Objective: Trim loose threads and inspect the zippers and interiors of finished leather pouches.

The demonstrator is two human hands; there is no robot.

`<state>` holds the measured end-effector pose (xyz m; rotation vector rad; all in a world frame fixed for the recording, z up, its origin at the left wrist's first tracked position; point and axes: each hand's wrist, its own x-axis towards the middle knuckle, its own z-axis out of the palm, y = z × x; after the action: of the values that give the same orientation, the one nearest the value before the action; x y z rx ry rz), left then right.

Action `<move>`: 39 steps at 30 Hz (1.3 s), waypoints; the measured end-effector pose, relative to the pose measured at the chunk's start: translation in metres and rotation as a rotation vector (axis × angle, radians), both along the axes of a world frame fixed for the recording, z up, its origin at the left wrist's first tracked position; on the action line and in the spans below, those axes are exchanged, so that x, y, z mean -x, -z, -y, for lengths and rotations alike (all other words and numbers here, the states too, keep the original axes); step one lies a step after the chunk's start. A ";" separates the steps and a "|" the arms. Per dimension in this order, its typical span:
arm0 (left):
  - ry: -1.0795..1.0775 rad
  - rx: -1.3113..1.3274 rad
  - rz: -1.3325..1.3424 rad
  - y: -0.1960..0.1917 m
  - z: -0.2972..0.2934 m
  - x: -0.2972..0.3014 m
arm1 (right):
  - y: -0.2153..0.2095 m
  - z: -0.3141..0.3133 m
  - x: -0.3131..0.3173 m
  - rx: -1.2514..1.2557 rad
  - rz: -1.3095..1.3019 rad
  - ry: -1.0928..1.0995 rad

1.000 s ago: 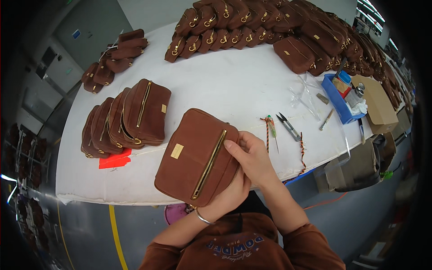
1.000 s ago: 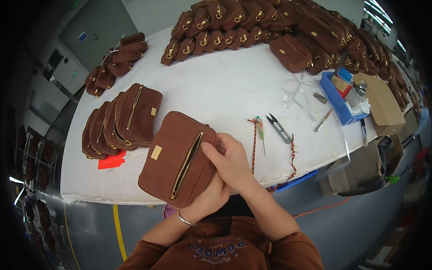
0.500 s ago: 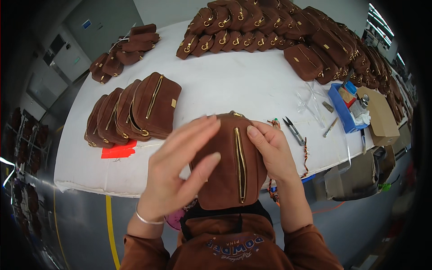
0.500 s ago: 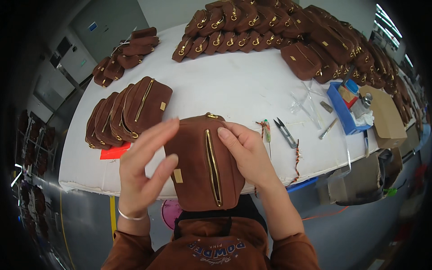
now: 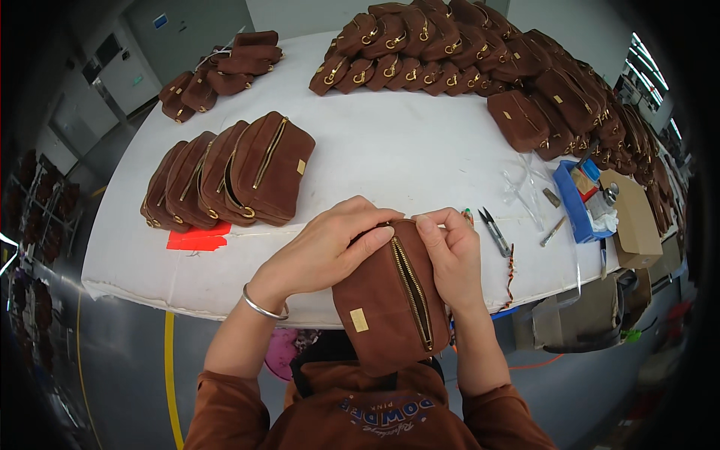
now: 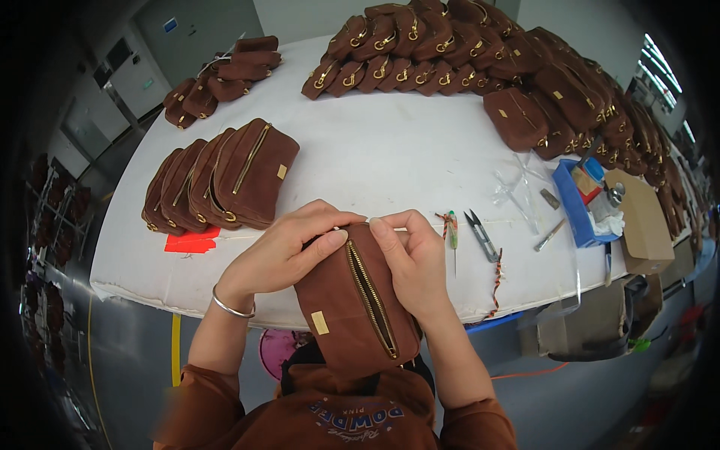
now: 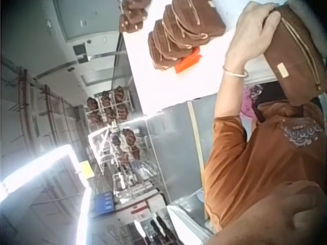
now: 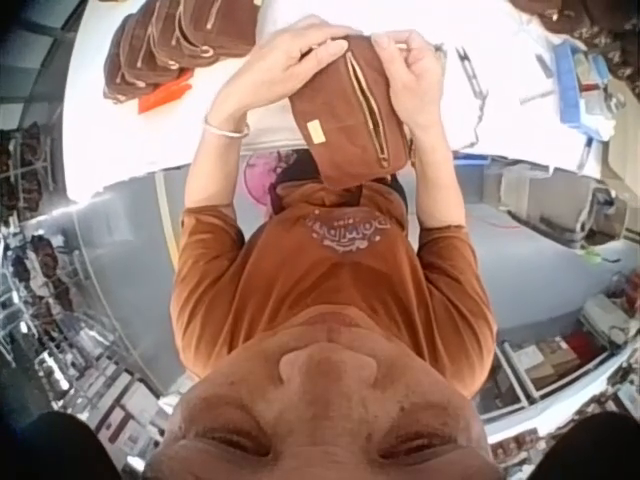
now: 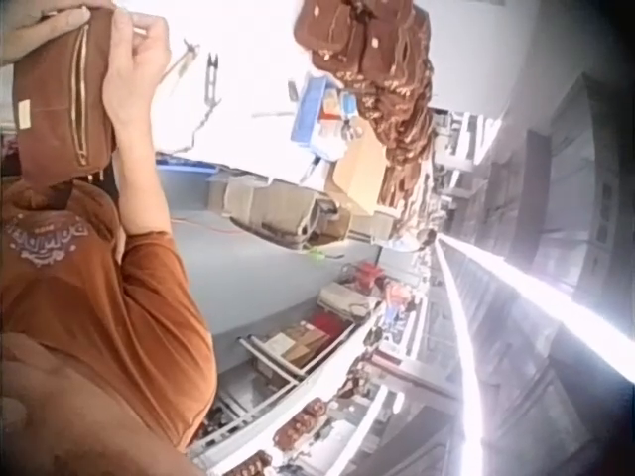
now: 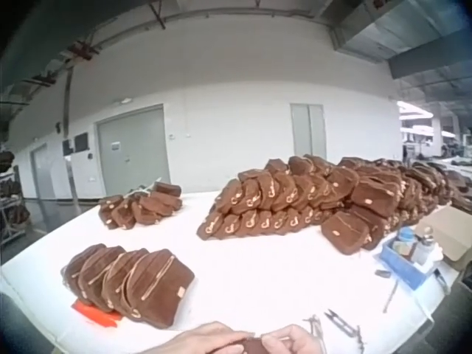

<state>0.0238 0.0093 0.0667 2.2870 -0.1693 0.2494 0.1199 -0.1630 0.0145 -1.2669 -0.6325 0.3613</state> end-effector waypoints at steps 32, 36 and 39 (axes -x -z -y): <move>-0.044 0.143 0.023 0.041 -0.037 -0.021 | 0.015 0.005 -0.044 0.401 0.129 0.255; -0.088 0.189 0.021 0.044 -0.049 -0.029 | 0.023 0.045 -0.078 0.624 0.370 0.410; -0.100 0.248 0.015 0.059 -0.056 -0.026 | 0.025 0.056 -0.074 0.877 0.421 0.318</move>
<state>0.0502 0.0655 0.0074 2.0503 -0.0296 0.3209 0.1937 -0.2194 -0.0100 -2.2905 -0.6265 0.0902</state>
